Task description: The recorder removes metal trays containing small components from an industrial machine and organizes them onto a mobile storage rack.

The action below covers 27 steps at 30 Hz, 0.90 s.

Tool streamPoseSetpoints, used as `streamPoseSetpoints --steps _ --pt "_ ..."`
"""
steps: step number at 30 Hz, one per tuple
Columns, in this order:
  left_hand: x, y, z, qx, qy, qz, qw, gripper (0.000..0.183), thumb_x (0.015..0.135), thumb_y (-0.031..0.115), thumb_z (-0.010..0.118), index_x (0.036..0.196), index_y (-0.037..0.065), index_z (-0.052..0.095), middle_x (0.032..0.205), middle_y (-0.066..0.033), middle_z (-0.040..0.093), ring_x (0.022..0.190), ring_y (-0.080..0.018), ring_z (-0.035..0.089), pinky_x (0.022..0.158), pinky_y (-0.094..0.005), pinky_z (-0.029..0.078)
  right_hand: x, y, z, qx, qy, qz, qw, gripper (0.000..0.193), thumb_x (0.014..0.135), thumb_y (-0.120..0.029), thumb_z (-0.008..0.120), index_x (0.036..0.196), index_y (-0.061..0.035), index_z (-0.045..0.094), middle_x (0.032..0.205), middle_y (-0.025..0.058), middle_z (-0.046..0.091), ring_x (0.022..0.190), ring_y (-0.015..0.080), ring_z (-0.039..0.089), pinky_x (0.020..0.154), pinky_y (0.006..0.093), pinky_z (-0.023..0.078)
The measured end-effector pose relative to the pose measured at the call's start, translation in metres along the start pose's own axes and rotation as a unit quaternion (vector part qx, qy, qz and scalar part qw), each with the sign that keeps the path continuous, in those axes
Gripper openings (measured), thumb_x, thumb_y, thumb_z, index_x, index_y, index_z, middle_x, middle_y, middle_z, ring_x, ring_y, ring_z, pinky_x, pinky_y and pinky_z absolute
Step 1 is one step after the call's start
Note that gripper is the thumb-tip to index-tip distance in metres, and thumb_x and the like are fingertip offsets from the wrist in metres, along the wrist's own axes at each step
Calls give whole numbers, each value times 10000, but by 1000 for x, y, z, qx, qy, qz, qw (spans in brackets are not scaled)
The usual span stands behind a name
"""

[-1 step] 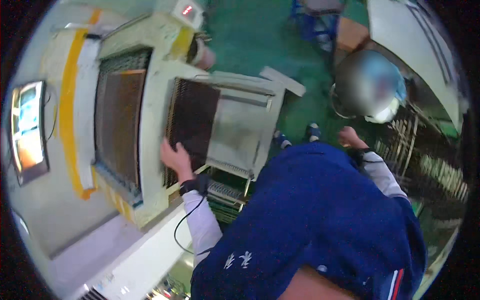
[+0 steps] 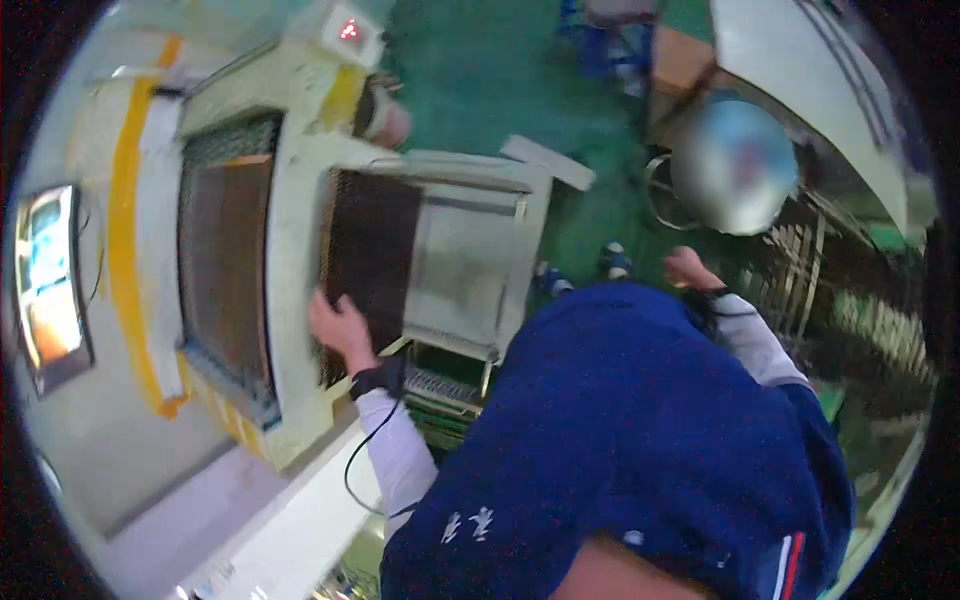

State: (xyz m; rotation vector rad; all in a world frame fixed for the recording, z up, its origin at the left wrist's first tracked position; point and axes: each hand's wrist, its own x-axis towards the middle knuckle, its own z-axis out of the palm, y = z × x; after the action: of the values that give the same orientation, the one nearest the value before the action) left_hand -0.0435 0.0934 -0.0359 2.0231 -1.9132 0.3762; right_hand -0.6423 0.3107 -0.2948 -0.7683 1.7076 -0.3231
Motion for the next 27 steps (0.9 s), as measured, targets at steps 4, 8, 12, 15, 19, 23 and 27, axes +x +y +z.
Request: streamPoseSetpoints --steps 4,8,12,15,19,23,27 --pt "2 -6 10 2 -44 -13 999 396 715 158 600 1073 8 519 1018 -190 543 934 -341 501 815 -412 385 2 12 -3 -37 17 -9 999 131 672 -145 534 606 -33 544 563 104 542 457 230 538 423 346 435" --pt "16 -25 23 15 -110 -68 991 354 748 199 582 1042 8 532 1015 -182 555 929 -341 520 804 -401 397 -14 15 -13 -46 53 -19 997 161 660 -175 532 629 -25 580 590 108 575 474 232 554 444 341 451" --pt "28 -14 29 31 -210 -111 971 402 752 225 578 1057 -29 512 1032 -208 549 967 -364 507 814 -399 398 -38 -6 -13 50 91 67 992 86 688 -128 520 679 -49 555 541 41 530 448 172 519 379 294 427" --pt "38 -56 43 -14 -249 -99 963 422 735 218 595 1046 -56 516 1016 -235 548 943 -384 515 802 -395 409 -52 -13 -17 58 77 70 993 107 695 -141 511 704 -43 555 542 38 530 451 165 518 382 285 427" --pt "44 -46 42 4 -286 -69 956 389 731 201 594 998 -76 541 988 -247 556 922 -382 526 797 -389 412 -54 1 -17 35 64 51 996 113 701 -133 499 722 -39 557 547 40 534 439 164 517 380 282 427" --pt "44 -30 32 -6 -291 -63 955 354 723 172 593 968 -80 555 963 -242 570 892 -374 539 783 -383 418 -57 4 -17 114 87 113 983 106 700 -114 487 710 -35 556 535 41 523 414 168 501 358 277 402" --pt "43 -19 30 13 -289 -67 955 326 724 150 581 966 -68 562 936 -234 583 872 -367 550 774 -377 423 -61 7 -19 104 107 90 985 90 691 -96 484 684 -27 540 522 45 504 401 163 479 340 277 370"
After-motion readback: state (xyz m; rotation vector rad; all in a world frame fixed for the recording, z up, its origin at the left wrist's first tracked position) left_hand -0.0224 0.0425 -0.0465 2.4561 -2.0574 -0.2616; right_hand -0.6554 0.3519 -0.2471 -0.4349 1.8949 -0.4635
